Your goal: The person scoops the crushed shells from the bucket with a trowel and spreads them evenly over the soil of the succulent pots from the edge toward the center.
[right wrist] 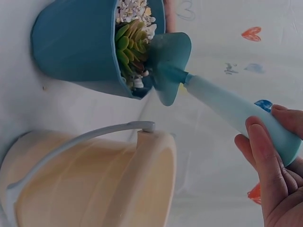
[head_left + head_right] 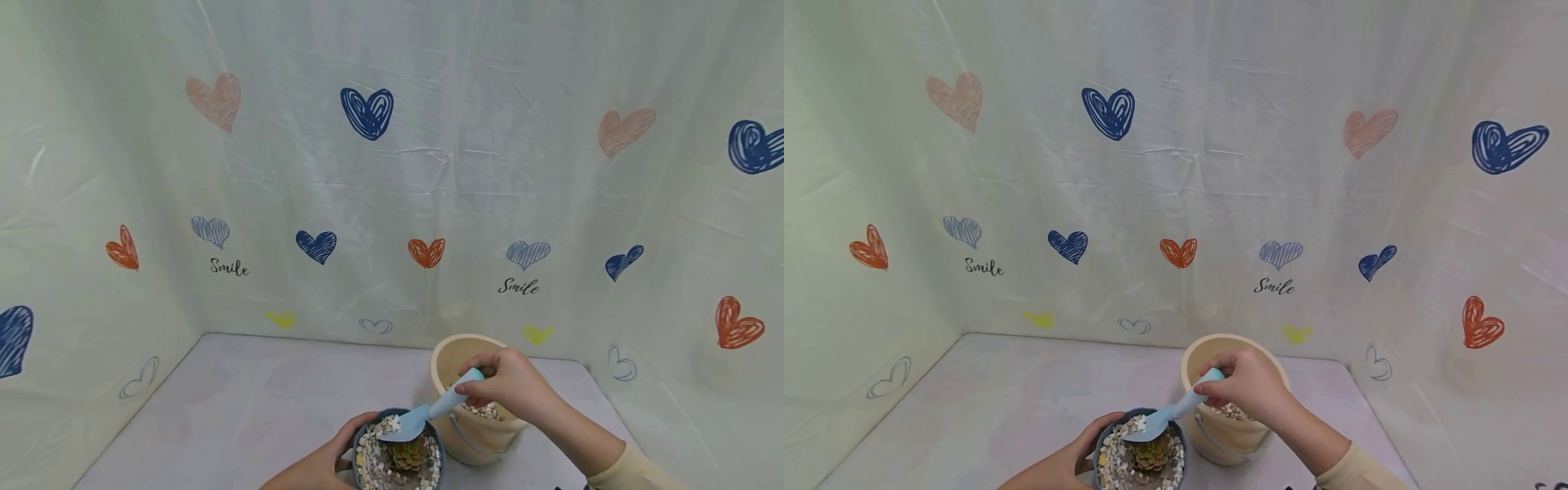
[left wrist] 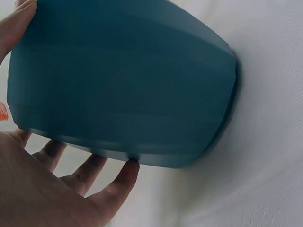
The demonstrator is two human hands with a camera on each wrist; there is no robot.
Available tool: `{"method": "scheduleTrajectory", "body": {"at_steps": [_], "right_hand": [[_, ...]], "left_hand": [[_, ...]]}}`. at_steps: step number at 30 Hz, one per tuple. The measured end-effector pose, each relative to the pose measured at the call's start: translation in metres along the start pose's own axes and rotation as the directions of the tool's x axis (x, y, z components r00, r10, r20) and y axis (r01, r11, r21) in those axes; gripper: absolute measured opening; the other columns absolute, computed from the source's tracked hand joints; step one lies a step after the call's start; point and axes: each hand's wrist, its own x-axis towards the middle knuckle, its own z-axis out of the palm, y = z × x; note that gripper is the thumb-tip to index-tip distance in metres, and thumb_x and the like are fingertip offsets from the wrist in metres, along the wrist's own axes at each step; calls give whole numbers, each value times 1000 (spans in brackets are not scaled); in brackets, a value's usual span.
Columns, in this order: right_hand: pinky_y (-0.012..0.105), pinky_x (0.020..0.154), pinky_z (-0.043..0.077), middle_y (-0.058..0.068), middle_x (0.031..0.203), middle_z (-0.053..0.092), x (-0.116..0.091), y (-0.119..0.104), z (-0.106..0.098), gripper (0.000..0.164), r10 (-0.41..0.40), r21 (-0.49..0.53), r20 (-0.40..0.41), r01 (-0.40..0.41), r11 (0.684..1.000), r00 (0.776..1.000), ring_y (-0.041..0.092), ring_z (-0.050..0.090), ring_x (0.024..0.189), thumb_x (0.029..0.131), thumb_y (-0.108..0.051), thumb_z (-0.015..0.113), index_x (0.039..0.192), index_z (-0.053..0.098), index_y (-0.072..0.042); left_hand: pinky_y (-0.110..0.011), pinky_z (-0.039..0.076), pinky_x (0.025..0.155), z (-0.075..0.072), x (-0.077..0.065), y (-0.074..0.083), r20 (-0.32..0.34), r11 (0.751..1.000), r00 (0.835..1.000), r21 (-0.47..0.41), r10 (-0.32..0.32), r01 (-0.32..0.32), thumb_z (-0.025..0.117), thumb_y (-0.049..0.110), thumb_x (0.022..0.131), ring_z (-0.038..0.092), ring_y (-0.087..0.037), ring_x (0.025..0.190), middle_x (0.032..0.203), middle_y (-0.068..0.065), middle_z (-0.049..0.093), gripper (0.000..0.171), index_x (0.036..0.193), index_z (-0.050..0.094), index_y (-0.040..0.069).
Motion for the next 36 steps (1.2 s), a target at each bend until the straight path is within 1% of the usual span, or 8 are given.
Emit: {"method": "scheduleTrajectory", "body": {"at_steps": [5,8,15,19,22,27,32,36], "right_hand": [[40,55,54,11,73,66,0,-2,3,33,-2,20,15,1,1000,1000,28,65,61,69,-20,77,88,65,4],[43,56,53,11,73,66,0,-3,4,32,-5,30,30,4,1000,1000,27,65,61,70,-19,77,87,65,4],[44,56,53,11,72,66,-2,-6,5,33,1,25,62,-3,1000,998,30,64,61,69,-20,77,87,65,5],[43,56,53,11,71,66,-2,-7,6,30,-4,17,73,3,1000,997,31,64,61,69,-20,77,86,66,3],[42,56,54,10,71,66,-3,-8,6,28,-12,18,80,10,1000,997,31,64,61,69,-18,77,85,66,2],[39,55,54,11,71,66,-4,-10,7,25,-32,18,97,31,999,995,28,64,61,69,-16,77,84,67,1],[33,54,54,10,69,66,-6,-11,8,24,-52,4,103,52,999,993,25,64,60,69,-13,77,84,67,1],[30,54,53,6,66,65,-8,-12,10,23,-80,-44,105,85,995,991,21,63,59,68,-15,78,83,67,-2]], "left_hand": [[-44,38,92,1,1,-2,-12,999,1000,44,18,-17,63,34,83,30,-25,125,144,-7,12,84,144,5,27],[-45,37,93,2,2,-3,-18,999,1000,49,25,-24,61,35,84,24,-26,128,144,-7,12,83,144,5,25],[-41,40,92,9,2,-2,-47,1000,999,24,11,-10,56,44,85,27,-32,127,144,-14,9,80,144,5,22],[-41,42,89,16,4,-2,-87,1000,996,24,18,-16,61,39,83,24,-36,127,143,-17,10,85,143,6,16],[-48,41,87,21,5,-3,-144,999,990,49,15,-8,64,38,80,20,-42,126,142,-20,10,88,143,7,12],[-60,38,82,27,7,-4,-218,999,976,44,-7,17,66,37,79,16,-51,122,141,-27,5,91,142,8,9],[-62,36,82,29,7,-4,-237,999,971,33,-19,27,66,38,79,13,-55,121,141,-29,2,91,143,8,9],[-61,37,82,29,5,-3,-237,999,971,28,-16,23,65,39,79,14,-54,121,141,-29,1,91,143,8,8]]}}
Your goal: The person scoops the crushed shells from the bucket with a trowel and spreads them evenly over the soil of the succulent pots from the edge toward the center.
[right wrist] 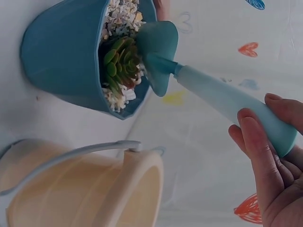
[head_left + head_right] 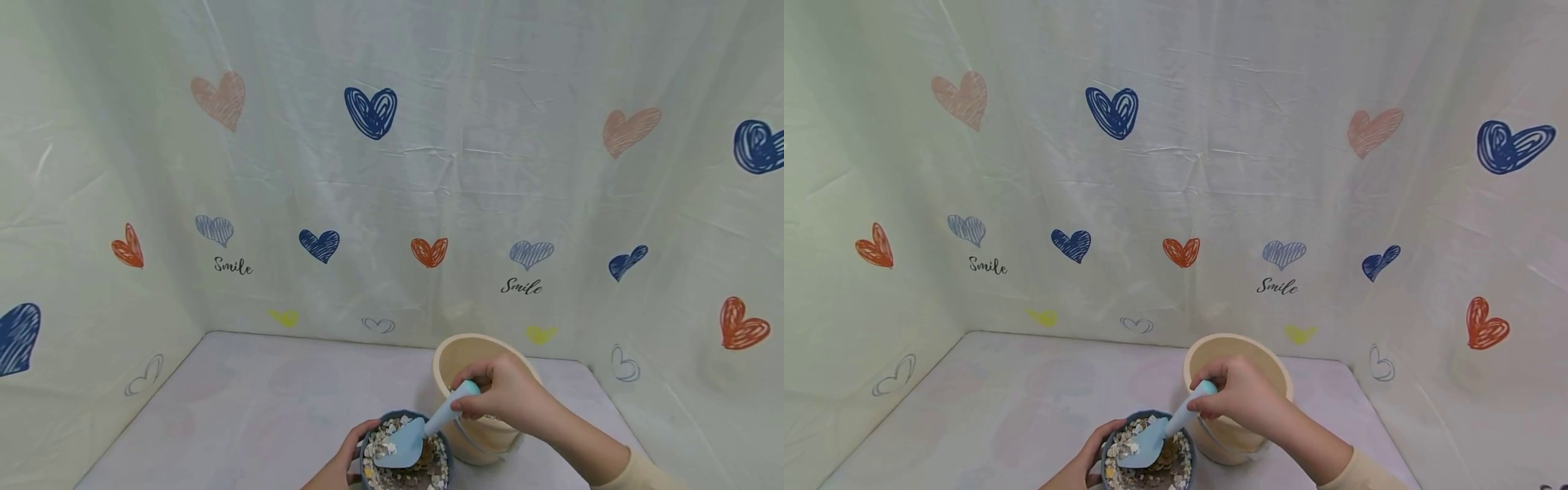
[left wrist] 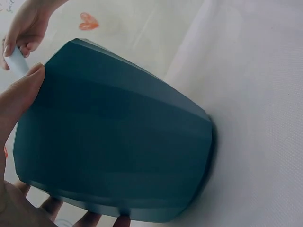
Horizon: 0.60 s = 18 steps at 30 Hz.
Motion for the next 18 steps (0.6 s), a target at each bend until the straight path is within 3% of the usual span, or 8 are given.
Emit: {"method": "scheduleTrajectory", "body": {"at_steps": [4,9,18], "right_hand": [[29,54,53,3,66,65,-3,-1,1,22,-24,-41,10,24,999,1000,18,62,59,69,-17,77,83,68,-4],[23,58,51,2,77,64,-6,-1,1,23,-76,-79,21,77,994,997,10,61,64,69,-19,78,84,68,-5],[21,58,49,0,85,63,-12,-4,0,19,-123,-125,53,129,984,991,5,54,65,69,-21,77,83,68,-11]], "left_hand": [[-61,37,82,1,0,-1,5,1000,1000,0,12,-12,65,39,79,13,-55,121,141,-29,0,92,143,7,8],[-61,37,82,1,0,-2,15,1000,1000,0,20,-20,65,40,79,10,-56,121,141,-29,-2,92,143,7,9],[-57,39,83,0,0,-3,7,1000,1000,-7,4,-4,68,34,78,23,-44,122,140,-23,11,91,143,8,11]]}}
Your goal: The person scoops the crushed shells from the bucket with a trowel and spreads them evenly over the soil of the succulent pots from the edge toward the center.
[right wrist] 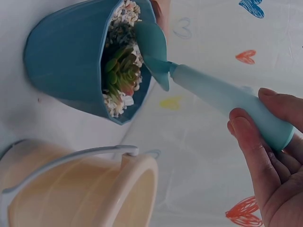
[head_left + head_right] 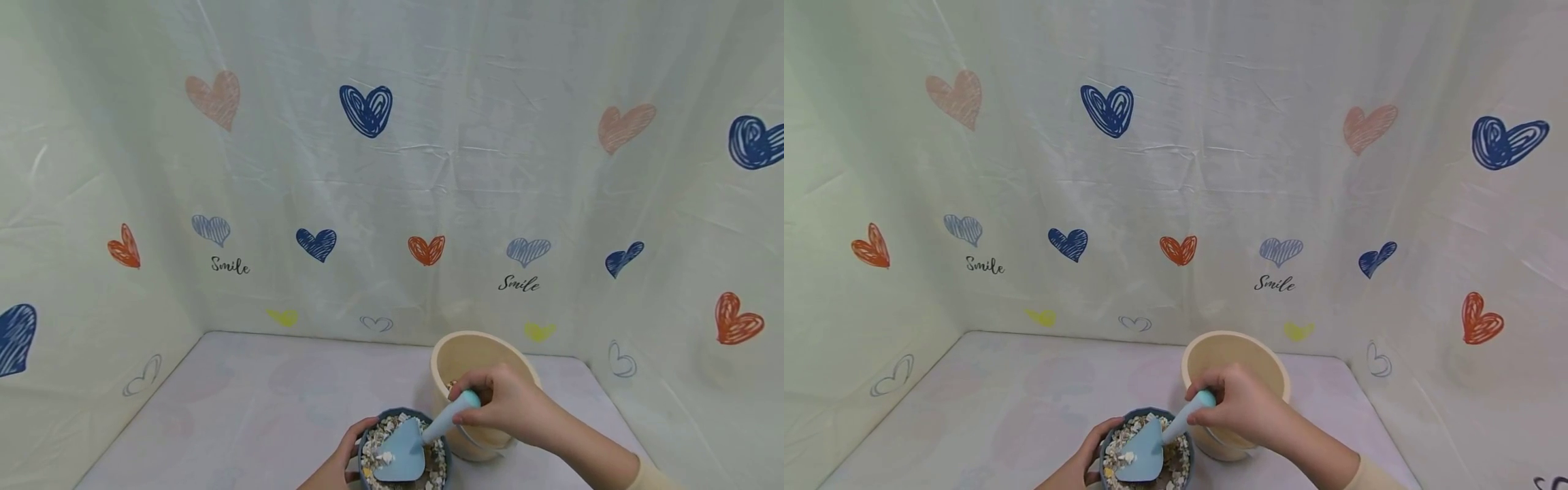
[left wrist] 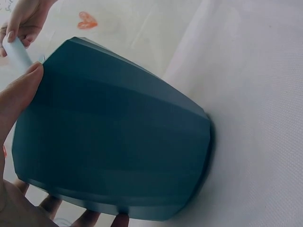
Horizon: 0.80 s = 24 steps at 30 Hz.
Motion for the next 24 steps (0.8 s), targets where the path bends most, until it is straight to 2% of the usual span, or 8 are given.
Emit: {"method": "scheduleTrajectory", "body": {"at_steps": [4,11,17,24], "right_hand": [[22,57,49,-2,82,62,-2,0,-1,18,-10,-15,19,11,1000,1000,5,53,64,70,-22,77,82,69,-14],[21,51,45,-7,76,60,-4,3,-4,18,-34,-66,46,37,997,998,3,48,61,69,-27,77,83,69,-19],[22,54,47,-8,79,62,-4,4,-4,18,-40,-77,51,44,996,998,3,50,64,69,-28,77,84,69,-19],[23,58,50,-7,85,63,-3,1,-5,17,-6,-91,28,8,996,1000,6,53,68,69,-22,77,84,70,-20]], "left_hand": [[-55,40,83,0,0,0,-4,1000,1000,-3,-4,4,68,31,78,25,-40,121,139,-22,14,90,143,9,12],[-55,41,81,0,0,0,-16,1000,1000,6,-19,19,68,31,78,25,-42,120,138,-22,16,90,142,9,12],[-54,41,83,-1,0,0,0,1000,1000,-8,-7,7,67,31,80,24,-43,122,140,-24,12,88,143,8,10],[-51,41,85,1,1,1,1,999,1000,-34,4,-4,67,30,79,27,-43,121,140,-27,10,90,142,7,7]]}}
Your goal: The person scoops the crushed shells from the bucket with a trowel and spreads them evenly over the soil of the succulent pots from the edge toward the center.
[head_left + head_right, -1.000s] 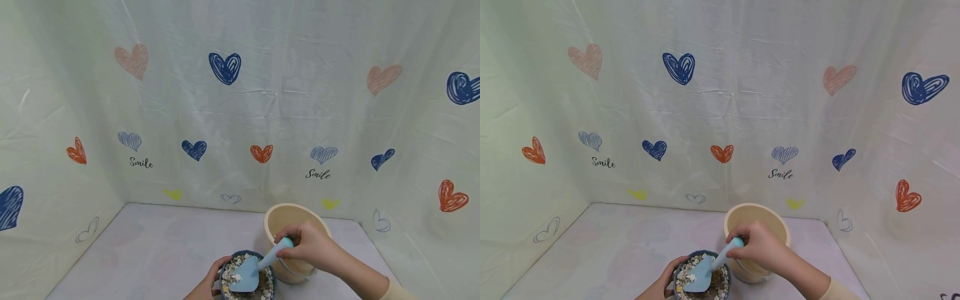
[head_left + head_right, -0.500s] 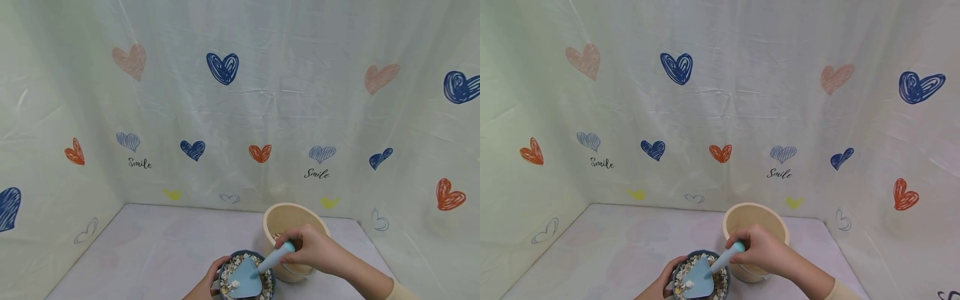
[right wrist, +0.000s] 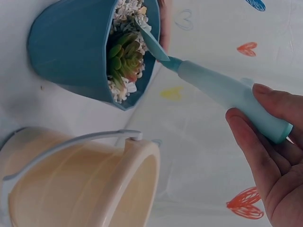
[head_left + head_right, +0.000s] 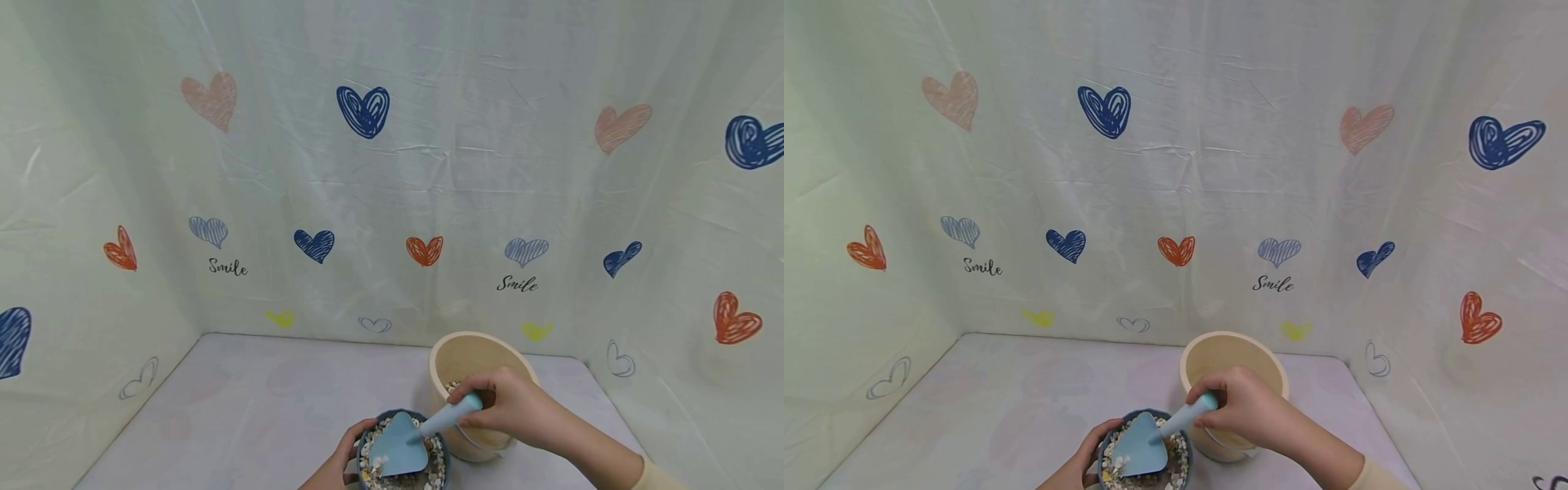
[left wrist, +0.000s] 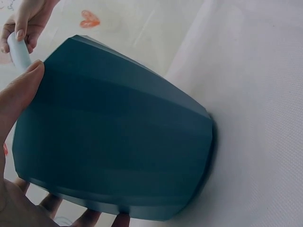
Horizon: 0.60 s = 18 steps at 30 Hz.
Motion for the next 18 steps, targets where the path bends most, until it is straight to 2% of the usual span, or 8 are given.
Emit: {"method": "scheduleTrajectory", "body": {"at_steps": [12,18], "right_hand": [[25,58,50,-7,91,65,0,2,-3,19,-34,26,-48,36,999,998,8,56,75,68,-24,78,85,71,-20],[26,64,53,2,94,67,-3,7,-6,19,-76,77,-91,83,994,993,11,61,87,68,-15,78,86,71,-16]], "left_hand": [[-52,41,83,-2,1,1,-3,1000,1000,21,1,-1,67,33,80,23,-50,121,140,-30,6,92,142,5,6],[-56,39,83,-2,3,-1,-7,1000,1000,21,-1,1,64,36,82,19,-54,121,140,-31,1,90,142,4,6]]}}
